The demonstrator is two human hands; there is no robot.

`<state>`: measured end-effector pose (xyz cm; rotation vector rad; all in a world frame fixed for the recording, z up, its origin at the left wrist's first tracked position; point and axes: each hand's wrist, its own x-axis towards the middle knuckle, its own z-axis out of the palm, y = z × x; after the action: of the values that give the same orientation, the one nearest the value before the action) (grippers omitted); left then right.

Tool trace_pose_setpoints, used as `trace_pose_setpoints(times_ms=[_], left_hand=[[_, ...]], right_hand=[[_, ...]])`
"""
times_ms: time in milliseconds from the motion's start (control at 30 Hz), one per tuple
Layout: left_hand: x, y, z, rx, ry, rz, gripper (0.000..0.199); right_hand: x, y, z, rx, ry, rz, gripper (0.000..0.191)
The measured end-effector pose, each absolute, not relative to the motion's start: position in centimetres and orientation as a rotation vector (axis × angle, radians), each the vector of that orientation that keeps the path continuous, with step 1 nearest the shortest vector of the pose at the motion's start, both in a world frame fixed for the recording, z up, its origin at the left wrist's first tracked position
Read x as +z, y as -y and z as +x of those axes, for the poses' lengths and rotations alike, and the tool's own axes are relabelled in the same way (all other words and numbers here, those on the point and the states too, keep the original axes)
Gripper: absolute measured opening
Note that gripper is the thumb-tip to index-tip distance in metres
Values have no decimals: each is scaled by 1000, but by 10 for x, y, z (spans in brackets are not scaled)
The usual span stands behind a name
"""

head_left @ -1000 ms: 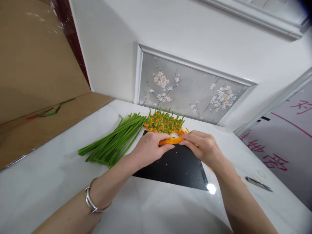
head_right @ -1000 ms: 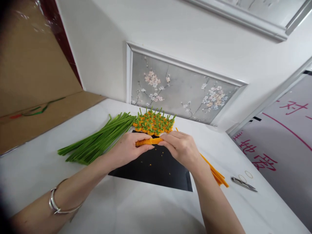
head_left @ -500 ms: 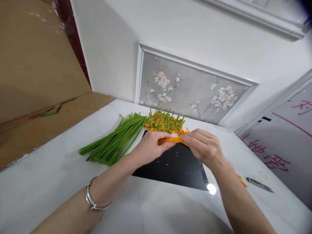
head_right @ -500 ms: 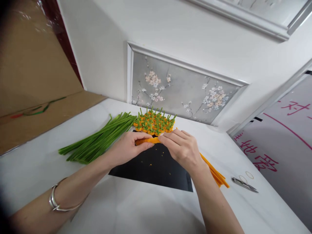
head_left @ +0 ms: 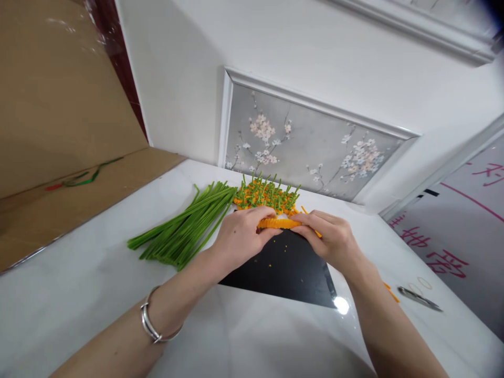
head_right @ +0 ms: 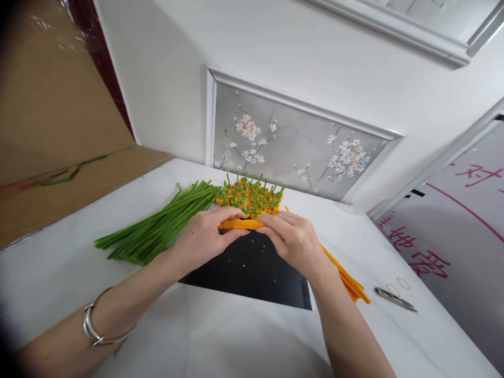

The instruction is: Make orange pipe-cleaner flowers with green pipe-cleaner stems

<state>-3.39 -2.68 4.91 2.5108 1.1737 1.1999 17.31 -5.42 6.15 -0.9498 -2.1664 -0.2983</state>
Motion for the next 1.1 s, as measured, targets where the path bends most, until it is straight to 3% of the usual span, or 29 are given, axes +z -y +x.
trace_pose_setpoints(times_ms=[300, 867, 1100], left_hand=[[47, 28, -33, 1261, -1252, 2511, 8], [52, 29, -31, 1288, -988, 2385, 16], [53, 30, -33, 1212, -1128, 2334, 21]], right_hand=[[57, 48, 178, -429, 2187, -785, 18], [60, 52, 173, -309, 2114, -870, 10], [58, 53, 172, -247, 2080, -873, 14]])
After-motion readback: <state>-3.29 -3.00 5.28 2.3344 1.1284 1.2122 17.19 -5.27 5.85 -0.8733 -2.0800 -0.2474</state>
